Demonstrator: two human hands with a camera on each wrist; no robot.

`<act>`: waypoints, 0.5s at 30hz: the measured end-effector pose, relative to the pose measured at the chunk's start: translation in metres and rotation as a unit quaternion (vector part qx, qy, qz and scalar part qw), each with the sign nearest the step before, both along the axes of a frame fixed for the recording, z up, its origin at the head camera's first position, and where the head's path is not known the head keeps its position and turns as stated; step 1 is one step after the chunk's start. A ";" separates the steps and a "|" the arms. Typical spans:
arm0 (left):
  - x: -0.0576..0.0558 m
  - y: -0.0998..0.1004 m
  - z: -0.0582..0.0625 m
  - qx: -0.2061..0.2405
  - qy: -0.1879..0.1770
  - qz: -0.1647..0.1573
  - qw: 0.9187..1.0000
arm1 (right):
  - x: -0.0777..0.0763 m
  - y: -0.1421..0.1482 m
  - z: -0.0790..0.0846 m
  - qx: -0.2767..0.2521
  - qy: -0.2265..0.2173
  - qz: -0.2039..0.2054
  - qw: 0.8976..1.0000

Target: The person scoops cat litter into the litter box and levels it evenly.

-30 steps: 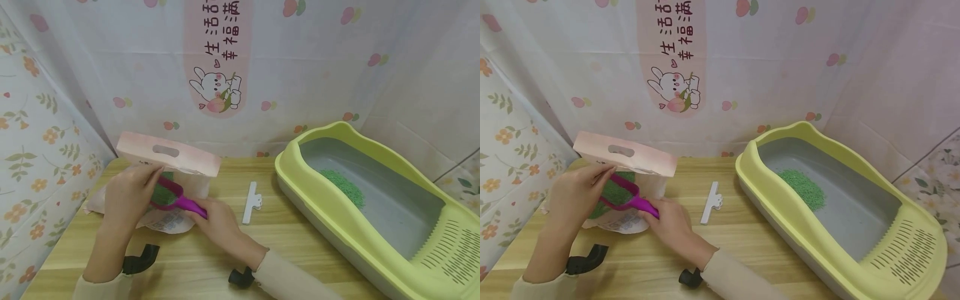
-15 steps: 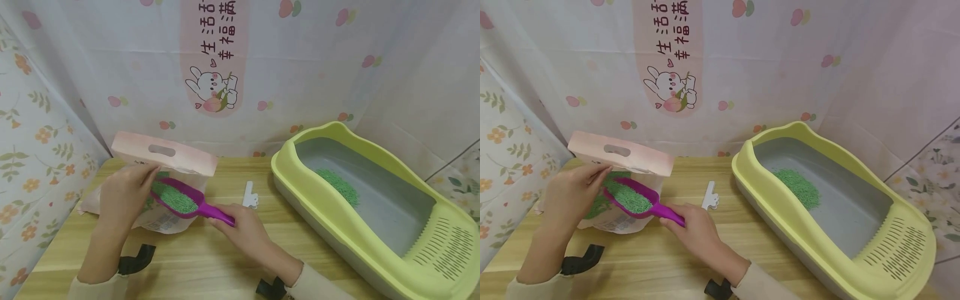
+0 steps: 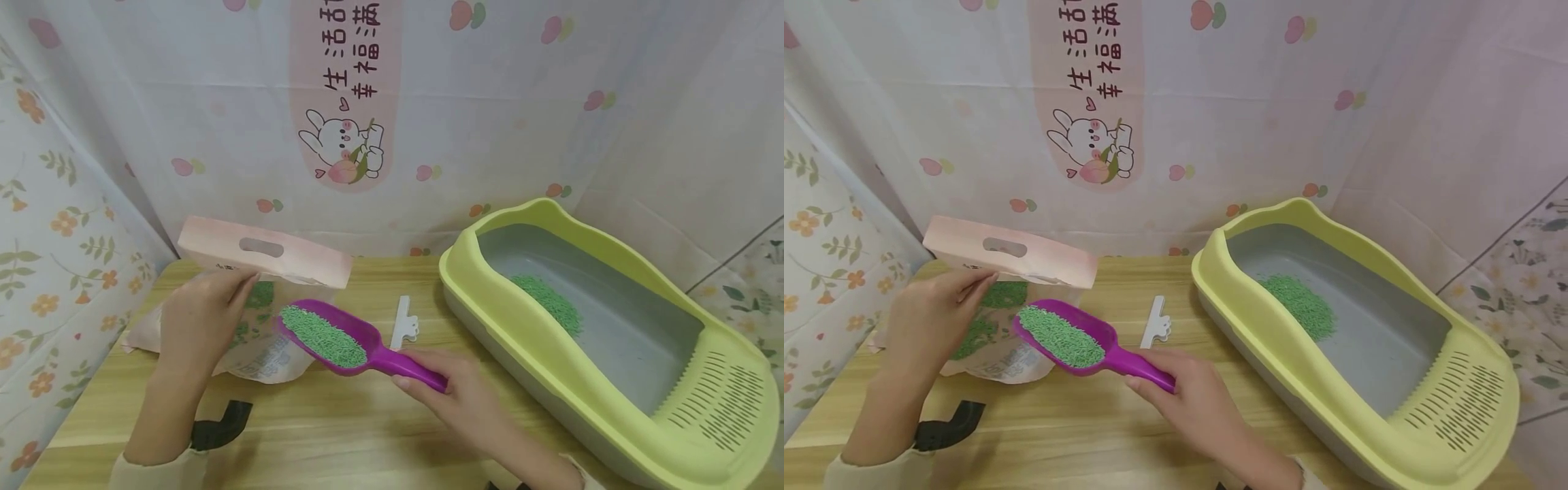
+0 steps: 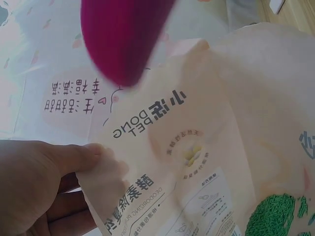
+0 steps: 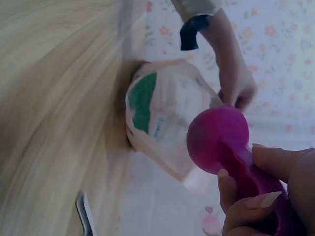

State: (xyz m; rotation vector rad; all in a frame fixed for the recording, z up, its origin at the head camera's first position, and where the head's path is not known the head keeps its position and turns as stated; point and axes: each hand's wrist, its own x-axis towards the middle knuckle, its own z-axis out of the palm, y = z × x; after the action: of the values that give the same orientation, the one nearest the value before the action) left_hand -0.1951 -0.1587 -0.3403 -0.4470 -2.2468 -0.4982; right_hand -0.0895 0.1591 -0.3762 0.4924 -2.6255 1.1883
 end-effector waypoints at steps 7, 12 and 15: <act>-0.001 0.000 -0.001 -0.003 0.007 -0.002 1.000 | 0.025 0.048 0.021 0.034 0.037 -0.036 0.998; 0.000 -0.001 -0.002 -0.004 0.009 -0.003 1.000 | 0.039 0.074 0.035 0.065 0.064 -0.079 0.993; 0.000 0.000 -0.001 -0.007 0.010 -0.005 1.000 | 0.049 0.090 0.046 0.090 0.046 -0.121 0.988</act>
State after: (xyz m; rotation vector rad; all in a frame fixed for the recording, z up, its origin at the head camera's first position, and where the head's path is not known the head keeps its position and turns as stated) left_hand -0.1949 -0.1587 -0.3414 -0.4689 -2.2305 -0.4828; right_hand -0.0407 0.2491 -0.3307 0.2432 -2.6332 0.8398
